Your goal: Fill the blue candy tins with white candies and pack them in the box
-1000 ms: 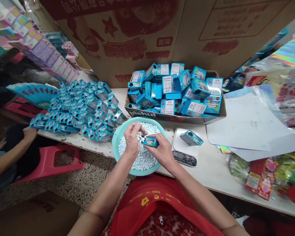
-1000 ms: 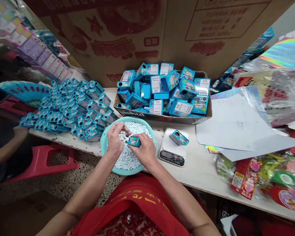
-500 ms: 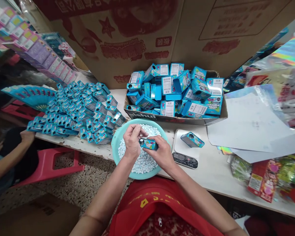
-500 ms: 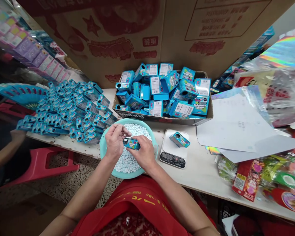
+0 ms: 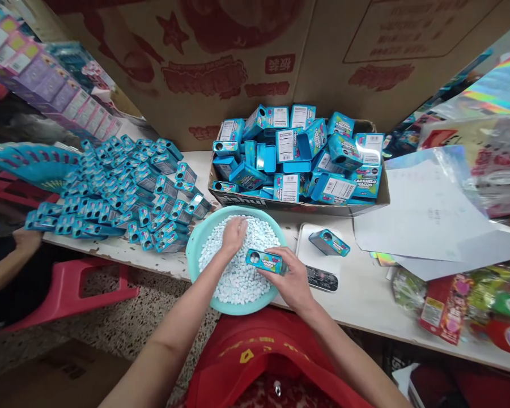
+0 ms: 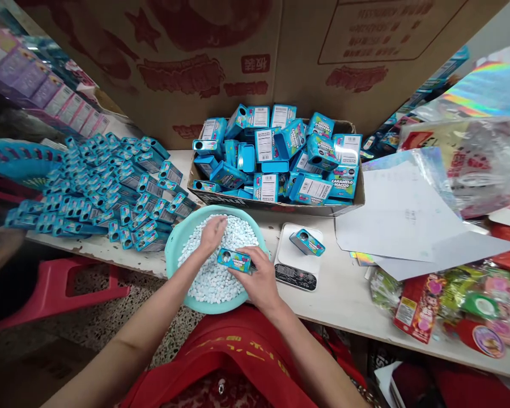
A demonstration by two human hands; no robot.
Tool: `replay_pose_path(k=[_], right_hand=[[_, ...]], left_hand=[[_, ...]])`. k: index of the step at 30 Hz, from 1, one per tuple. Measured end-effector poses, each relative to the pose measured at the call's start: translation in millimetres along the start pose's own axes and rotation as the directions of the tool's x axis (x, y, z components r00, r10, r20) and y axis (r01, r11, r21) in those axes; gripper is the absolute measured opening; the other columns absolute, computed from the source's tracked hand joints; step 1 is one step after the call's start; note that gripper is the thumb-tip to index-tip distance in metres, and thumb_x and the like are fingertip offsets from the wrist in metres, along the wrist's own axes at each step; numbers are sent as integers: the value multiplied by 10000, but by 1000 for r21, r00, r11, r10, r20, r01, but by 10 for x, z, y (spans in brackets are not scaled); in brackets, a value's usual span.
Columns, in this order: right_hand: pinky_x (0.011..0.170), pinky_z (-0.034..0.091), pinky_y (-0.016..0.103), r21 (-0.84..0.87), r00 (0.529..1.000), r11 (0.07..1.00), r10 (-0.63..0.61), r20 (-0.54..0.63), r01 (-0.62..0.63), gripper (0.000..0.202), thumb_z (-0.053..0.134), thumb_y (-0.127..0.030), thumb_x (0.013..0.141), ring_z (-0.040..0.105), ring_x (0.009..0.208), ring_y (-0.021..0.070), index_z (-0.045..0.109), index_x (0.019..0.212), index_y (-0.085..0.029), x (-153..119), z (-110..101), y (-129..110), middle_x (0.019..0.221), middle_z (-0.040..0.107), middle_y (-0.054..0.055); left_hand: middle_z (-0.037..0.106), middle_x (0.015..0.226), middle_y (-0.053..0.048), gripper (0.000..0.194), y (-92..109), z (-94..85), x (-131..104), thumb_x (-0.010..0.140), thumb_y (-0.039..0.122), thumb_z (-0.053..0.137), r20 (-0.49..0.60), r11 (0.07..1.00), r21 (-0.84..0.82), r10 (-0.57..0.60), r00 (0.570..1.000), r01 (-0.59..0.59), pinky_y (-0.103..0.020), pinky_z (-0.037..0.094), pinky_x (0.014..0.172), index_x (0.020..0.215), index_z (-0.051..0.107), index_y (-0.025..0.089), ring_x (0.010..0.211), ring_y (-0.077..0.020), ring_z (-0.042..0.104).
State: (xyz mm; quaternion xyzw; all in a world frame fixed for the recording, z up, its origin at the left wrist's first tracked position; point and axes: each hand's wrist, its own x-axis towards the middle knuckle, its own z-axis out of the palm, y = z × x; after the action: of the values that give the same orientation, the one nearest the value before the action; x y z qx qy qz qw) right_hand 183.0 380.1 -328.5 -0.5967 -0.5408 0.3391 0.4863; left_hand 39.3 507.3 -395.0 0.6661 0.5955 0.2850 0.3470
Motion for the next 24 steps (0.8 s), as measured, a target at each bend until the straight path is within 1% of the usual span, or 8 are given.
replay_pose_path(k=[4,7,9,11,13,15,19,24], right_hand=[[792,522,332,17,997,1000,18,-70,-17,325,775,-279,695,635,892,197,634,985,-244,-64,-128,-56,950,657,37],[771,527,330,1,993,998,65,-99,-65,331,775,-301,691,638,869,196,631,982,-239,-60,-145,-65,945,653,37],[768,526,335,-23,992,996,86,-90,-88,315,769,-305,692,641,858,199,635,967,-233,-48,-113,-37,927,656,35],[782,522,343,-53,993,994,96,-75,-100,299,760,-303,698,641,867,205,637,961,-230,-36,-68,0,922,659,36],[796,517,352,-74,993,992,101,-58,-105,291,749,-308,708,638,884,210,633,964,-231,-27,-26,23,933,660,39],[804,512,358,-97,994,990,100,-44,-104,277,736,-317,720,634,896,214,627,961,-234,-19,12,29,939,658,41],[787,504,355,-160,998,985,62,3,-60,263,719,-324,737,627,896,222,618,962,-233,9,115,22,927,651,47],[760,491,355,-230,994,973,44,105,-19,266,711,-253,732,616,887,236,610,975,-214,61,285,-25,918,644,55]], left_hand=[[609,1098,-81,286,-123,309,-145,870,406,493,218,910,401,14,976,-103,-387,369,968,1035,615,207,1093,-247,489],[604,956,-67,253,-125,313,-342,866,426,496,265,896,435,-35,964,-87,-338,413,867,914,623,212,963,-222,534],[581,821,-45,210,-159,249,-432,828,402,552,213,957,291,-48,976,-16,-294,425,783,774,610,208,843,-194,545],[523,674,-15,239,-198,165,-471,731,389,654,99,990,6,-143,985,143,-259,417,681,627,562,195,716,-167,520],[454,578,14,323,-190,67,-475,662,414,696,32,924,-261,-282,959,280,-233,390,571,548,502,183,597,-134,474],[442,558,30,360,-94,-53,-468,655,458,680,46,795,-474,-407,912,379,-212,339,464,552,485,175,497,-98,424],[507,608,33,296,321,-324,-480,688,417,662,157,499,-778,-432,888,381,-185,284,378,656,508,165,417,-55,397],[539,641,31,236,713,-468,-501,669,320,666,119,345,-901,-388,914,264,-217,437,475,683,484,171,504,-91,539]])
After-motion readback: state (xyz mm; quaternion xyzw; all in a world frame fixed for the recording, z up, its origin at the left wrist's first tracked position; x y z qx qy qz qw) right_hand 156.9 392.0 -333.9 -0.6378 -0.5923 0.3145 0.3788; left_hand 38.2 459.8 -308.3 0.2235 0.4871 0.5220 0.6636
